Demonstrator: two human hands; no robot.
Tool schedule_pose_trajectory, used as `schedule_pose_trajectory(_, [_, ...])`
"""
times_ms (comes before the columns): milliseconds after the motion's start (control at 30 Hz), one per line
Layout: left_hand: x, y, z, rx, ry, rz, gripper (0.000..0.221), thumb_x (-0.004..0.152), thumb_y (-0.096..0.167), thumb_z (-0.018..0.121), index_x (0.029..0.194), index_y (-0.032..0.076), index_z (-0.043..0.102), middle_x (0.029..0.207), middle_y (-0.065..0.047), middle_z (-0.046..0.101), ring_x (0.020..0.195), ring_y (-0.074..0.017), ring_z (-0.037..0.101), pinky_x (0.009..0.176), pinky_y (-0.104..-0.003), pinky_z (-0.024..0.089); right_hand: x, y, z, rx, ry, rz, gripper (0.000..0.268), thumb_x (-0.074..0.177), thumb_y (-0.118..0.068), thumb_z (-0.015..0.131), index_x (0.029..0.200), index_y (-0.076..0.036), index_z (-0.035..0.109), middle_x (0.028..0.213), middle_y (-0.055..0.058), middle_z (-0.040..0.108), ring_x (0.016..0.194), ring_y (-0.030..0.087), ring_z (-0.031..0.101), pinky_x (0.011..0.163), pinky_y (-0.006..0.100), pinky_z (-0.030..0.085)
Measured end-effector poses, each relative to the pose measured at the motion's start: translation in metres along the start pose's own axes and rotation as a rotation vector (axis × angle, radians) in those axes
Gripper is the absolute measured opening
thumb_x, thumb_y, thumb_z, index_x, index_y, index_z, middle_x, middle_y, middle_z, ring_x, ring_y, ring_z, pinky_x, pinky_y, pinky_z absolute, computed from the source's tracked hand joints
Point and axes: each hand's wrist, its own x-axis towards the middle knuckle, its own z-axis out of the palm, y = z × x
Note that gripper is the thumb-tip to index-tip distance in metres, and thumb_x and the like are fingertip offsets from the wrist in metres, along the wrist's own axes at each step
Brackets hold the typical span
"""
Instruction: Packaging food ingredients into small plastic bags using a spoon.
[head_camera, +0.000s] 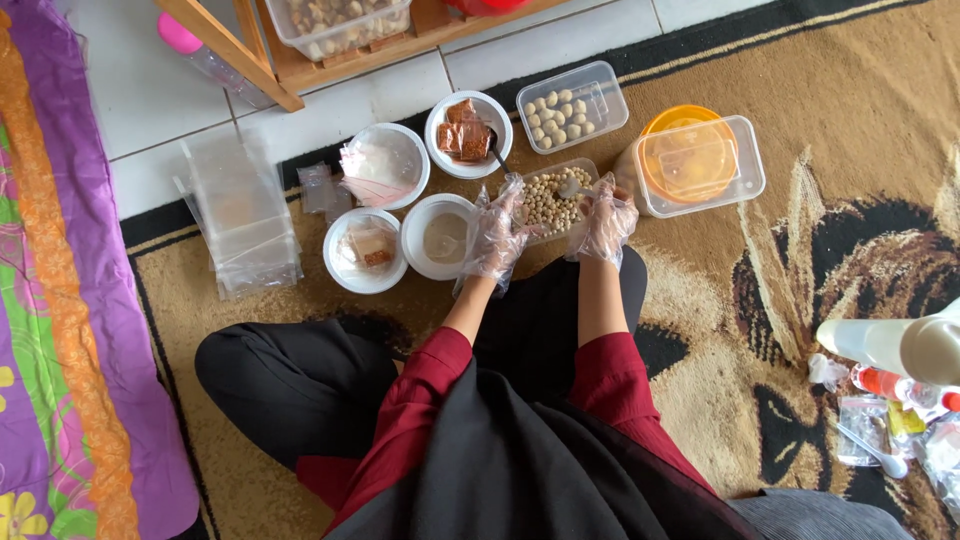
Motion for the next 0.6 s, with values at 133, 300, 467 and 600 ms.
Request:
schedule_pose_trajectory(133, [-0.001,-0.004,0.001,0.068,-0.095,-0.055,0.079,0.071,0.042,0.09,0.137,0.011,0.06,0.118,-0.017,0.074,0.119,-0.0392,0.066,0.12,-0.051,0.035,-0.011,-0.02,0.002,-0.055,0.064,0.0,0.028,0.082,-0.027,0.076,0.097,-0.003,0.071,0.085,0.022,0.071,0.073,0.027,0.078,0.063,0.032,0.071])
schedule_pose_trajectory(300, [0.0,0.011,-0.011,0.071,-0.133,-0.117,0.074,0.071,0.04,0.091,0.135,0.015,0.062,0.123,-0.019,0.072,0.122,-0.0395,0.065,0.117,-0.05,0.04,-0.013,-0.024,-0.004,0.043,0.018,0.039,0.028,0.082,-0.026,0.077,0.096,-0.004,0.069,0.08,0.021,0.071,0.066,0.025,0.078,0.058,0.031,0.072])
schedule_pose_trajectory(467, [-0.019,-0.017,0.012,0.101,-0.145,-0.21,0.06,0.07,0.063,0.084,0.118,0.031,0.068,0.106,-0.005,0.074,0.112,-0.0299,0.068,0.109,-0.043,0.047,-0.069,-0.072,-0.009,0.267,-0.068,0.121,0.033,0.09,-0.02,0.073,0.108,0.0,0.053,0.102,0.016,0.054,0.084,0.025,0.065,0.071,0.025,0.067])
schedule_pose_trajectory(600, [-0.013,-0.004,0.002,0.001,-0.078,-0.185,0.043,0.073,0.046,0.087,0.107,0.025,0.069,0.095,-0.003,0.075,0.102,-0.0306,0.07,0.102,-0.043,0.049,-0.062,-0.067,-0.014,0.255,-0.08,0.146,0.03,0.091,-0.018,0.07,0.108,-0.004,0.051,0.099,0.016,0.056,0.08,0.025,0.068,0.068,0.028,0.069])
